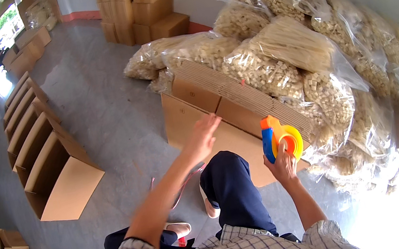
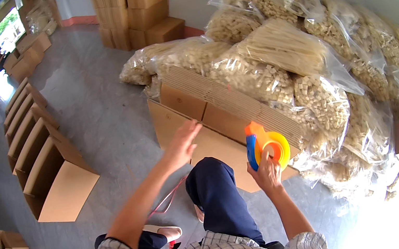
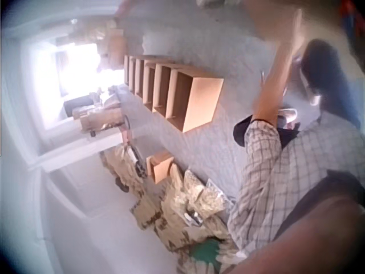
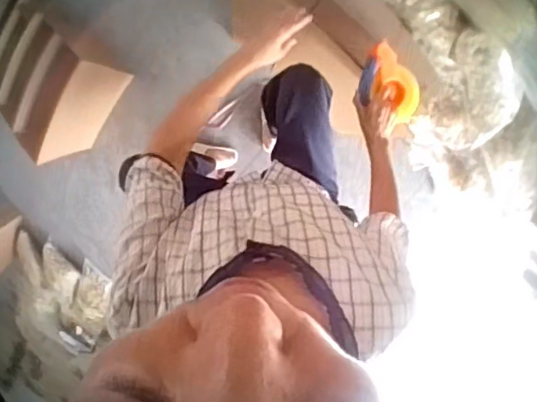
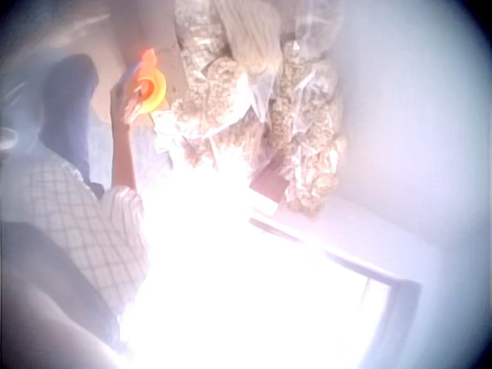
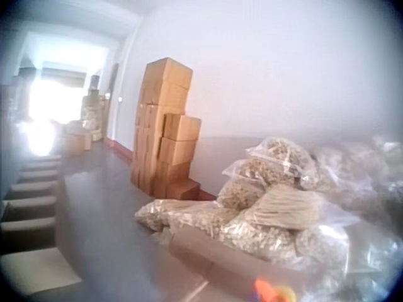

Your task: The person folds cardboard box flats into open boxes and applies packing tape to the bottom seam using a tape dispenser.

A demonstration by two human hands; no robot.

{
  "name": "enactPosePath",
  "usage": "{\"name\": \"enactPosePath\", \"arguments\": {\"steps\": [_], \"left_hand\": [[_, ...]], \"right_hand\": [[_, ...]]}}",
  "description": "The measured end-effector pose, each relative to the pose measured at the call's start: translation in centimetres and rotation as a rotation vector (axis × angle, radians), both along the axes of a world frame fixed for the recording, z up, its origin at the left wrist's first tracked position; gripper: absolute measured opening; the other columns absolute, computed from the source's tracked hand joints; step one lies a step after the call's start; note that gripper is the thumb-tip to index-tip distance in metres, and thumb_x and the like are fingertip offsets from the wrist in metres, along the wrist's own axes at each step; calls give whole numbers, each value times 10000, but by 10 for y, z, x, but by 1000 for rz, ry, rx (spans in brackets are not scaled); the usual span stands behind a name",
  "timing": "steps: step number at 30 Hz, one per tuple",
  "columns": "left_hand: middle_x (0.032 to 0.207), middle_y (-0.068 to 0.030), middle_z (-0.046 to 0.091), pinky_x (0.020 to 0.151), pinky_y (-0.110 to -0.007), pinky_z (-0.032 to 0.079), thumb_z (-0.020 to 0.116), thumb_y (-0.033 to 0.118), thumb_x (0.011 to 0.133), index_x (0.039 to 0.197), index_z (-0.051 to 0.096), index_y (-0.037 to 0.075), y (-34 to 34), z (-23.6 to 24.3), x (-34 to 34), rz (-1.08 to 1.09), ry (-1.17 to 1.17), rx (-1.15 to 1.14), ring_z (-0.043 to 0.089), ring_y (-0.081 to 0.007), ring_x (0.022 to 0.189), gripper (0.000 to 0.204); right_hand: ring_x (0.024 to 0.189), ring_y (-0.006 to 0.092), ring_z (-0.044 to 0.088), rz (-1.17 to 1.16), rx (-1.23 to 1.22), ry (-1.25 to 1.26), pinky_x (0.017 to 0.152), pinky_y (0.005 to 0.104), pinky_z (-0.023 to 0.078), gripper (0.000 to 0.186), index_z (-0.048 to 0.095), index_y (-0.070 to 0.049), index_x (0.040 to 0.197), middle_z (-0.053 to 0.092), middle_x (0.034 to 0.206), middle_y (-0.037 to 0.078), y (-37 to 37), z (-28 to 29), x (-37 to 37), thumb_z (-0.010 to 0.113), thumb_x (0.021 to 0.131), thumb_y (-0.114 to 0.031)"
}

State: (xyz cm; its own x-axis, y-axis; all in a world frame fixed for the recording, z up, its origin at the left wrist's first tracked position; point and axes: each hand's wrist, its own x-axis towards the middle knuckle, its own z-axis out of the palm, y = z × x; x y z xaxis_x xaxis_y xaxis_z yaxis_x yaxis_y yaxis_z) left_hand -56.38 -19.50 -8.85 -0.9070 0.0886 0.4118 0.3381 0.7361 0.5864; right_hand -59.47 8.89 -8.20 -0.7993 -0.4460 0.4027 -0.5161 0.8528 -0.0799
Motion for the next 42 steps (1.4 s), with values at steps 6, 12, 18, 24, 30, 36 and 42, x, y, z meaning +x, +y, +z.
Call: {"name": "enactPosePath", "arguments": {"steps": [6,12,18,24,30,36,42], "left_hand": [[976,-81,529,1006,-523,195,595,138,670,886,617,103,55,-22,-30,183,59,-378,464,-235,989,220],[823,-26,570,945,-386,310,602,165,649,689,624,125,23,-35,-16,127,222,-464,492,-223,908,62],[803,-20,580,778,-341,364,640,109,631,758,593,126,-64,0,26,284,78,-364,511,-194,852,136],[808,-19,557,810,-361,303,625,49,649,808,590,112,-134,49,126,553,68,-369,484,-210,870,175],[778,-15,529,846,-366,290,616,57,664,779,577,113,-187,58,245,546,-92,-304,473,-209,862,134],[814,4,561,1061,-427,110,623,-27,654,852,626,113,-184,29,297,413,-253,-79,484,-208,927,242],[1323,-118,387,1077,-410,23,599,25,697,1157,540,123,-155,-23,314,666,-151,3,164,-285,1314,474]], "right_hand": [[704,352,592,-143,70,-69,622,410,476,696,420,58,1156,587,799,218,19,-1,32,677,673,-372],[736,375,607,-110,-404,-123,644,423,477,694,382,104,1190,597,835,262,28,6,30,685,696,-276],[1068,258,452,-45,-1569,-505,895,370,403,644,359,25,1254,414,1214,158,27,42,18,586,803,-374],[1110,239,425,322,-1698,-800,944,384,339,607,356,7,1256,415,1225,110,20,66,-6,595,792,-302],[828,199,574,667,-1155,-856,757,320,454,554,438,12,1124,585,917,102,-72,97,23,672,674,-210],[733,206,592,844,-601,-826,643,327,483,602,399,26,1125,591,825,131,-167,35,64,721,671,-202],[846,250,571,807,-241,-988,733,329,453,876,417,65,1080,559,918,167,-179,-9,124,815,495,-451]]}}
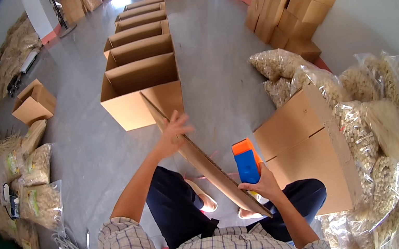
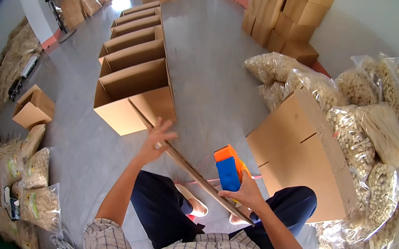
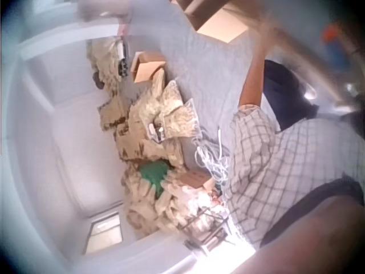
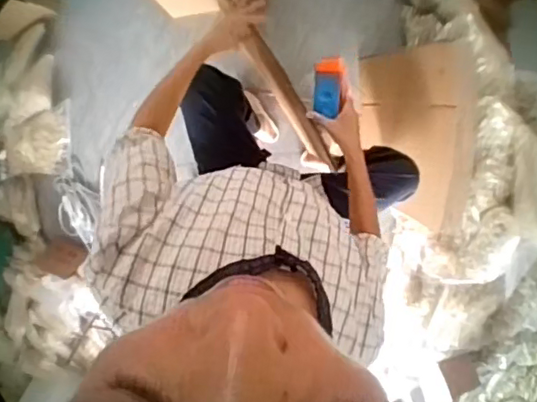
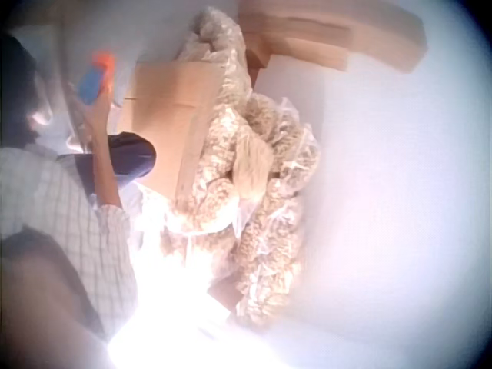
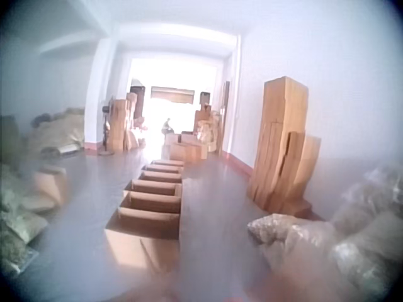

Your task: The person folds cardboard box flats into open boxes and applies packing tape to the bottom seam using a tape dispenser.

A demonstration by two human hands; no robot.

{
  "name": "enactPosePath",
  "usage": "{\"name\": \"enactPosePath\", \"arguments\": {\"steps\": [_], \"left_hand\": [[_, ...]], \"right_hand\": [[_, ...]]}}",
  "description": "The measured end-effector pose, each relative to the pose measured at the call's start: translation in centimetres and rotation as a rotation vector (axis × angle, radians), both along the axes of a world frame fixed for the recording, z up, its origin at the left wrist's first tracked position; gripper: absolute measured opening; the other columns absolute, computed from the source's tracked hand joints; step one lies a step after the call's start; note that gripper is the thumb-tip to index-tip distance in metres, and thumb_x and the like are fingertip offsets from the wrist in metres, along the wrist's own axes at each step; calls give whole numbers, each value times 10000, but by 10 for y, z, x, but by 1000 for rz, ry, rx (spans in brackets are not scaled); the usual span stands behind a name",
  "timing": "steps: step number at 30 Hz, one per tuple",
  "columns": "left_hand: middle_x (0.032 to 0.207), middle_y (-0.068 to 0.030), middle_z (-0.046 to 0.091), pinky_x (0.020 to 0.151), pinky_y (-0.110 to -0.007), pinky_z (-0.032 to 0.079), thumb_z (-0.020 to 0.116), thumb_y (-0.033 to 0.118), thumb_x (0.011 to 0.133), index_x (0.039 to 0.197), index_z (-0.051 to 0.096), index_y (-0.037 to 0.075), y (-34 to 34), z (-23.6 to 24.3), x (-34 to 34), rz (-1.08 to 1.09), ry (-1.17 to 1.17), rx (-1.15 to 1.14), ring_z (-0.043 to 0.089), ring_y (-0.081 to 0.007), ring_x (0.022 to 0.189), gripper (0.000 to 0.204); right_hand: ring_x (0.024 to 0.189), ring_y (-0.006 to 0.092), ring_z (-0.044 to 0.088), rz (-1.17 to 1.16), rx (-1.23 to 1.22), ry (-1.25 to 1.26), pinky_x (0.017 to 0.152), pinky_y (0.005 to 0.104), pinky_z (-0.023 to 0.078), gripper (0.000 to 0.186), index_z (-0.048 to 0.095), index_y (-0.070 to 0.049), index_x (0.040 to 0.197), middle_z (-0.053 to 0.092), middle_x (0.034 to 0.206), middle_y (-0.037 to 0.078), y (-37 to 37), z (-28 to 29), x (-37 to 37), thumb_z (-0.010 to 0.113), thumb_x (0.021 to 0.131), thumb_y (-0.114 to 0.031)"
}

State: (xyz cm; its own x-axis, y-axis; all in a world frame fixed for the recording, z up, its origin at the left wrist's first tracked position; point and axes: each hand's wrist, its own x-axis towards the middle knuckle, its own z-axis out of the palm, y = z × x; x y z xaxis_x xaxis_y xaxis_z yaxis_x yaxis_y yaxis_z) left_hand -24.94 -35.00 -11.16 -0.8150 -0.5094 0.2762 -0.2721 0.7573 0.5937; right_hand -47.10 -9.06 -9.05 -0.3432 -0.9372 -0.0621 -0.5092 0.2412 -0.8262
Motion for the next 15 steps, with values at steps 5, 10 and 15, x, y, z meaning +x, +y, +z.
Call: {"name": "enactPosePath", "arguments": {"steps": [5,10,15], "left_hand": [[1400,-204,202,1063,-311,85,402,245,887,1358,150,3,-32,-67,4,899,704,624,90,-280,1327,586],[1343,-207,327,977,-293,266,322,329,929,1353,145,-28,-30,-57,-25,959,745,677,350,-282,1216,582],[1328,-186,361,987,-289,261,308,305,937,1335,232,-21,-35,-72,-26,942,760,639,359,-268,1213,520]], "right_hand": [[835,263,577,118,257,87,702,334,457,804,429,45,1020,563,911,166,9,11,36,813,499,-434],[887,291,575,95,239,-17,738,344,456,849,417,65,1066,558,956,201,20,-10,41,784,522,-473],[918,232,555,78,319,-37,797,311,440,899,411,42,1141,548,1003,153,29,-15,45,821,493,-428]]}}
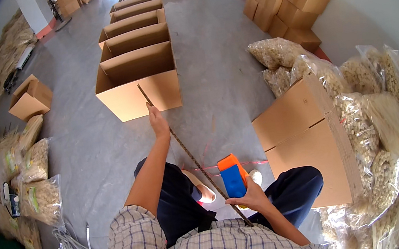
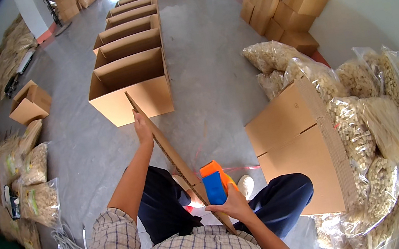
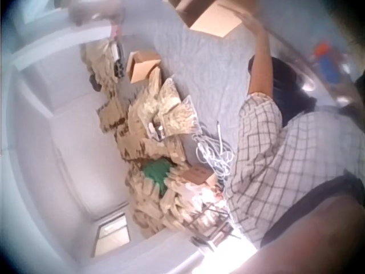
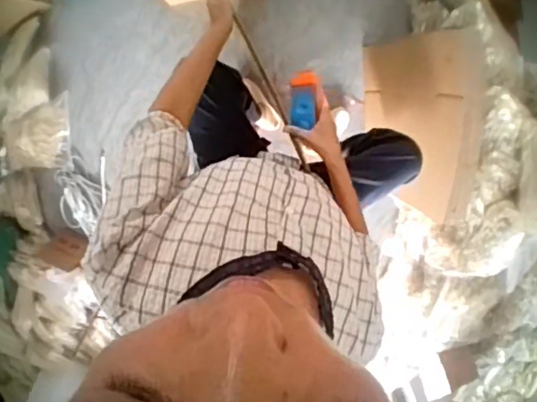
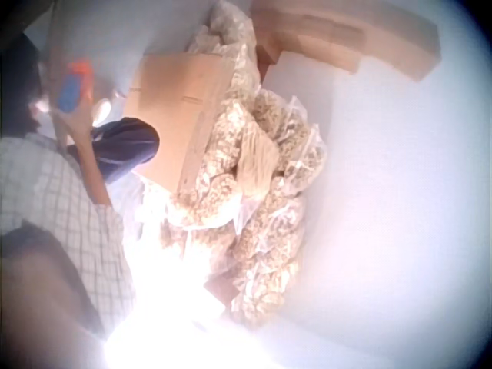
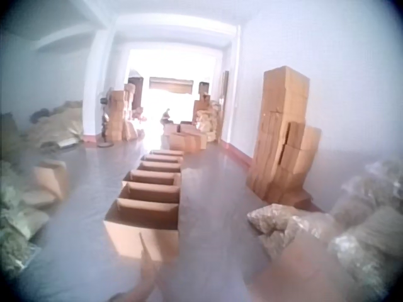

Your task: The person folds cardboard box flats into open boxes and applies packing tape to the bottom seam using a tape dispenser.

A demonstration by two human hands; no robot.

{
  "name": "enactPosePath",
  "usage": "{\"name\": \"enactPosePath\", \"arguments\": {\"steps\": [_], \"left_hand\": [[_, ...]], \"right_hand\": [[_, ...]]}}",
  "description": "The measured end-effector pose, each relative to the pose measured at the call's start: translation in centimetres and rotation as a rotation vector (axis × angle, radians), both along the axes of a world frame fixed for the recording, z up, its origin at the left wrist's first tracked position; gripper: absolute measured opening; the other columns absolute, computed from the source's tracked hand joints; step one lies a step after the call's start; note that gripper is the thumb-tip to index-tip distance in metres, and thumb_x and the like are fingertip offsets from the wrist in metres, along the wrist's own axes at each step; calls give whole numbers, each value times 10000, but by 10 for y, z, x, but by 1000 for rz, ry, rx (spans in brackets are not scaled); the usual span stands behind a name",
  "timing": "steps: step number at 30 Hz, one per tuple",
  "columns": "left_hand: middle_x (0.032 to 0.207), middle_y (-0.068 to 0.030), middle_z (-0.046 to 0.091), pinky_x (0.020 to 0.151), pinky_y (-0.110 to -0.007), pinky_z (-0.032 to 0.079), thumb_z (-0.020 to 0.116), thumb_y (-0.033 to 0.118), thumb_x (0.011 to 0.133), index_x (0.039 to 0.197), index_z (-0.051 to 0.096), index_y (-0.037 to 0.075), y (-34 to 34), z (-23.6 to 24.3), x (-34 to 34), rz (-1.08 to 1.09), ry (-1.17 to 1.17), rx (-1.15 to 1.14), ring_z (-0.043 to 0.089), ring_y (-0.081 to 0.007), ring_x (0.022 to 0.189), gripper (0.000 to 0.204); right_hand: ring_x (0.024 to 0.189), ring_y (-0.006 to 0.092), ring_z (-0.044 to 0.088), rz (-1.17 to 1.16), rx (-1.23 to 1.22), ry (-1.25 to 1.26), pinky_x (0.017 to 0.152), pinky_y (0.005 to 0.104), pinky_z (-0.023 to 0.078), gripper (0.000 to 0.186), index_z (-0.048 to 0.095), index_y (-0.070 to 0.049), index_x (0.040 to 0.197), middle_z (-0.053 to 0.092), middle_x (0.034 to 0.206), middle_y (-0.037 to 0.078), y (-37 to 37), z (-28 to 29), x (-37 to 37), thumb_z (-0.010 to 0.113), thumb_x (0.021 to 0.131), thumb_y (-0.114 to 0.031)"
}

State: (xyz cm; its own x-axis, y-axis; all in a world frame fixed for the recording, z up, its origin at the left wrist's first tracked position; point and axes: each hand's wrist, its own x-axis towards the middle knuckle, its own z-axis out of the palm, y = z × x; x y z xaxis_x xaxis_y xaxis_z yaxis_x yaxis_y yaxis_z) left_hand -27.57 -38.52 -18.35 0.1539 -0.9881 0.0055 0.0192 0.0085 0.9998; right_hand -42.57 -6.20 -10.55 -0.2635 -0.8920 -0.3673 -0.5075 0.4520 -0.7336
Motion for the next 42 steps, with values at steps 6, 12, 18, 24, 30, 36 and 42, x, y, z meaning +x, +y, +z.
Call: {"name": "enactPosePath", "arguments": {"steps": [6,12,18,24,30,36,42], "left_hand": [[1325,-190,362,1007,-285,236,328,271,936,1317,281,-23,-6,-11,29,22,-78,-138,337,-272,1232,483],[1203,-207,474,901,-309,377,475,3,725,1338,246,35,-5,13,61,-287,-341,-95,455,-295,1124,655],[1124,-181,533,892,-314,381,419,-121,651,1304,331,100,-16,63,75,-852,-640,-187,498,-271,1074,695],[1015,-186,579,833,-372,429,472,-100,651,1308,309,162,1,102,34,-1134,-1243,-178,533,-326,989,726],[958,-232,578,791,-397,445,519,-6,699,1313,271,51,71,76,11,-1047,-1677,-595,537,-359,965,664],[1248,-278,372,949,-379,339,705,393,651,1339,159,-20,56,98,25,-1600,-1481,-434,390,-378,1155,970],[1207,-198,467,938,-339,352,778,454,493,1254,371,-21,40,92,37,-1750,-1296,26,452,-300,1109,986]], "right_hand": [[901,273,574,-103,-17,-142,784,330,452,911,452,69,1067,565,979,191,-5,9,-16,802,459,-513],[891,319,575,-282,58,192,763,367,456,877,441,84,1051,567,960,233,2,12,-32,729,525,-557],[728,361,595,-697,-244,539,636,392,468,589,471,60,948,588,763,227,32,25,-59,725,638,-373],[701,183,551,-765,-542,178,626,308,467,501,443,29,1027,559,819,99,83,67,-44,729,667,-171],[666,282,619,-272,-624,191,605,324,497,560,473,42,971,594,801,187,91,36,-16,777,582,-221],[761,283,613,-41,-199,238,668,333,477,596,493,34,937,602,823,186,5,9,-22,732,612,-405],[717,187,587,-134,-476,-169,675,282,466,510,525,44,979,595,780,100,-28,59,-50,748,639,-264]]}}
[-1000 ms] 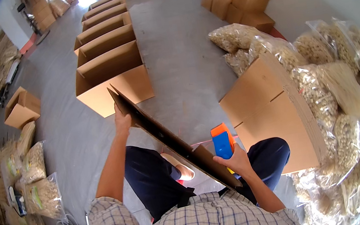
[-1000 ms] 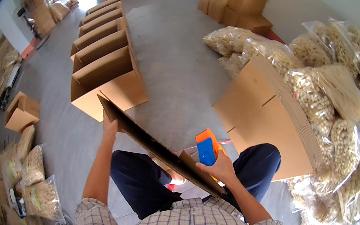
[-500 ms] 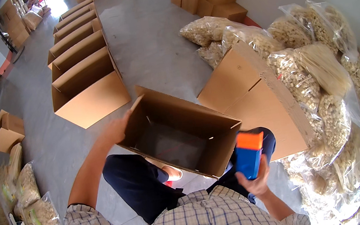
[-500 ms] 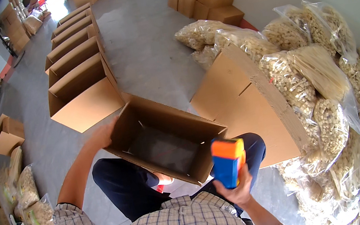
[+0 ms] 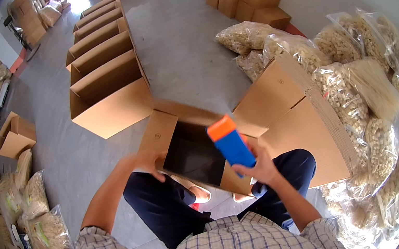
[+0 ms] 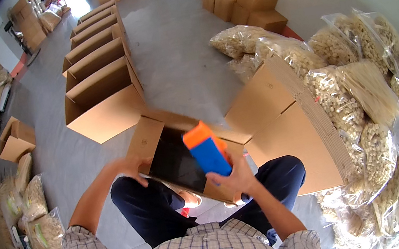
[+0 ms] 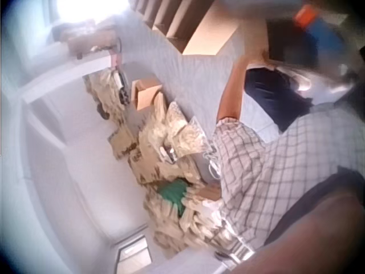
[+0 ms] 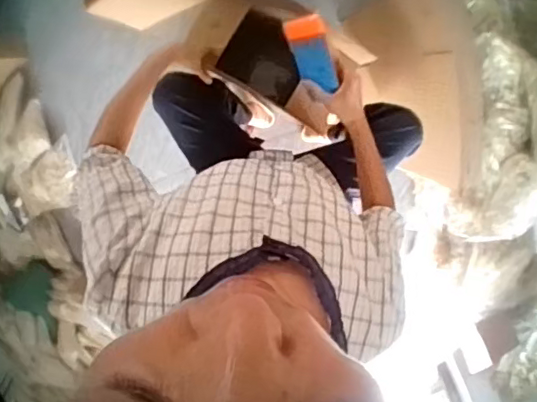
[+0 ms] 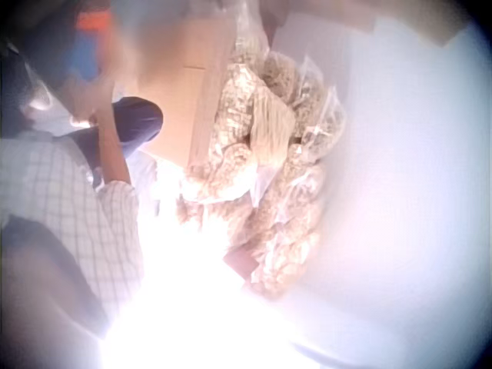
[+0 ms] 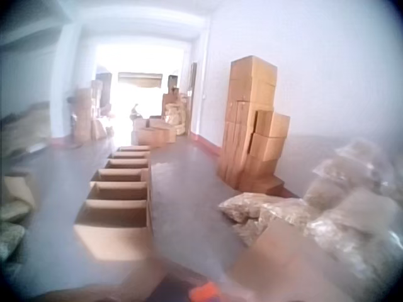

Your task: The person folds cardboard box flats into open boxes and applies packing tape to the bottom seam using a tape dispenser.

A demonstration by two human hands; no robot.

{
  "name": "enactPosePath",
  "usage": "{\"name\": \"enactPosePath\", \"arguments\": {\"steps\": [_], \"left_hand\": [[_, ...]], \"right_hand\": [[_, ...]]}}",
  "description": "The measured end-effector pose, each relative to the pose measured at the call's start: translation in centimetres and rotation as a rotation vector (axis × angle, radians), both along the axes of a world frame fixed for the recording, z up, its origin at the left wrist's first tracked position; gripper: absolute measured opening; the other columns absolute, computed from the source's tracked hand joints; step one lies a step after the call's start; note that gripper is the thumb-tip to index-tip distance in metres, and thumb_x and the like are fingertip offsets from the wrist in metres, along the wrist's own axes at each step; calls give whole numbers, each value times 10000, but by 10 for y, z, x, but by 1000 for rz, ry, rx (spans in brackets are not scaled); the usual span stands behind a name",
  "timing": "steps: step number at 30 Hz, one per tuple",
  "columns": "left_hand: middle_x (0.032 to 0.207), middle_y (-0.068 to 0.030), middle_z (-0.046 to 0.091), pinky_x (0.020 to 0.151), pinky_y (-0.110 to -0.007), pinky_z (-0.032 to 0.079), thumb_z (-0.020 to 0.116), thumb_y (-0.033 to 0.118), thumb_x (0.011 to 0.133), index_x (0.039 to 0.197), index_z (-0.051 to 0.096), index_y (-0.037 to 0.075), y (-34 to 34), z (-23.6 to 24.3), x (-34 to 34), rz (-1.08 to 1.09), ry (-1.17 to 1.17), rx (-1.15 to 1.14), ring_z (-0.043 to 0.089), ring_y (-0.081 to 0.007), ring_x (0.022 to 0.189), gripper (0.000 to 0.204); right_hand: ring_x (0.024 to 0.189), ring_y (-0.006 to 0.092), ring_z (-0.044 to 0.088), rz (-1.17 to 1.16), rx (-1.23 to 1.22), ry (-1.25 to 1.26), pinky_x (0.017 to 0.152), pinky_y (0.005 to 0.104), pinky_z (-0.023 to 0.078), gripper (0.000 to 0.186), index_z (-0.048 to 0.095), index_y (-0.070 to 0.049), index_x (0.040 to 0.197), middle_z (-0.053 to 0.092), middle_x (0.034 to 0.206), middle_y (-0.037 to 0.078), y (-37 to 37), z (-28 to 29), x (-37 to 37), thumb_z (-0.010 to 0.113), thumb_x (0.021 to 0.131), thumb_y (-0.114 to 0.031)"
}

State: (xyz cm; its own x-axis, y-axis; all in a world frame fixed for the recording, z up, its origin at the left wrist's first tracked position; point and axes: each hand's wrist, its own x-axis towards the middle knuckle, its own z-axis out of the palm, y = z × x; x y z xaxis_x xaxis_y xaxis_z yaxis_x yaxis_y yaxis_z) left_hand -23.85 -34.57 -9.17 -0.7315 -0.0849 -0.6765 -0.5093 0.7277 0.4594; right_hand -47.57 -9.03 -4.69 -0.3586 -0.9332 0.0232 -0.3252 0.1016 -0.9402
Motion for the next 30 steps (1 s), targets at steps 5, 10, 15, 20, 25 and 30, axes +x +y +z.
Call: {"name": "enactPosePath", "arguments": {"steps": [5,10,15,20,25,30], "left_hand": [[1198,-168,484,919,-317,372,807,388,461,1205,419,-14,-16,4,-57,3,-73,-113,480,-295,1077,931],[1274,-186,410,970,-359,315,813,431,439,1332,198,5,3,-59,-42,514,535,-768,398,-322,1168,1165],[1313,-202,356,976,-342,303,700,423,650,1360,27,26,6,-95,-18,1216,878,-110,371,-344,1189,1055],[1067,-142,590,817,-331,429,530,342,830,1237,463,138,-30,-137,-35,1283,752,28,560,-279,996,460],[878,-122,637,689,-308,453,538,294,819,1075,601,196,-30,-143,-40,1281,914,-169,617,-217,822,281],[792,-115,632,610,-303,445,544,256,808,1042,620,201,-24,-136,-41,1249,913,-173,615,-197,693,252]], "right_hand": [[719,133,586,-156,-250,-263,673,289,479,503,494,49,1038,604,838,85,-67,48,-43,693,721,-287],[609,169,584,-368,-367,-432,599,284,470,454,526,38,952,602,719,100,-84,4,-62,635,766,-361],[596,184,580,-173,-247,-472,570,291,468,422,496,33,952,586,690,113,-20,-27,-6,628,776,-326],[613,178,597,-170,-32,-576,585,285,497,310,462,29,1008,592,706,112,8,-66,19,606,803,-155],[626,181,604,-111,84,-519,610,285,501,338,487,29,1025,595,729,105,-6,-53,8,634,782,-155],[727,174,615,60,88,-347,680,282,490,385,495,30,1018,618,815,121,-27,-39,0,647,761,-215]]}}
